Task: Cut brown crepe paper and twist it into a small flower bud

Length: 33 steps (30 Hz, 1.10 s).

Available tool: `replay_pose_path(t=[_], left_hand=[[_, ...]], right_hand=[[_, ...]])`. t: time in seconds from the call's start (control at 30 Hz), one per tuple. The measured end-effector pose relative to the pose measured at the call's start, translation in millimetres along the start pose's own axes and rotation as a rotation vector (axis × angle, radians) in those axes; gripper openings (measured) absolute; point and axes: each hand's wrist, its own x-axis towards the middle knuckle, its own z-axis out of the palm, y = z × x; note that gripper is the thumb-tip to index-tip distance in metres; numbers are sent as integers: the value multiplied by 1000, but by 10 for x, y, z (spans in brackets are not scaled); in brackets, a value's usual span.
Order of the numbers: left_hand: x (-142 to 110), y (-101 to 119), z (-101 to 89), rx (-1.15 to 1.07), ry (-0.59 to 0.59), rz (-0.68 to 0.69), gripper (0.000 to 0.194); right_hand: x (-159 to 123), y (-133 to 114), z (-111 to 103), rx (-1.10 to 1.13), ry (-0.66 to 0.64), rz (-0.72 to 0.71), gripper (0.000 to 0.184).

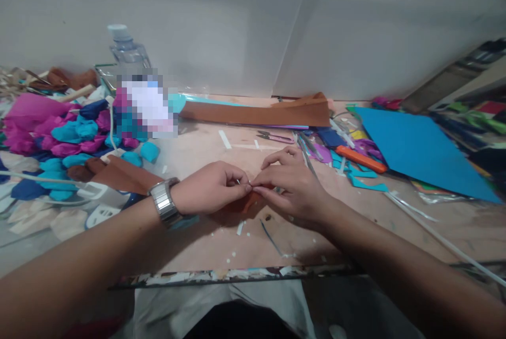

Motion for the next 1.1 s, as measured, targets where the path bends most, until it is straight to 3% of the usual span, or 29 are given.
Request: replay_pose_path(t=[0.6,1.1], left_hand=[[-5,1,13,82,56,27,35],[-65,78,135,552,261,124,32]], right_hand=[[3,-49,-29,-18,25,5,8],[10,-132,-54,-108,34,74,10]])
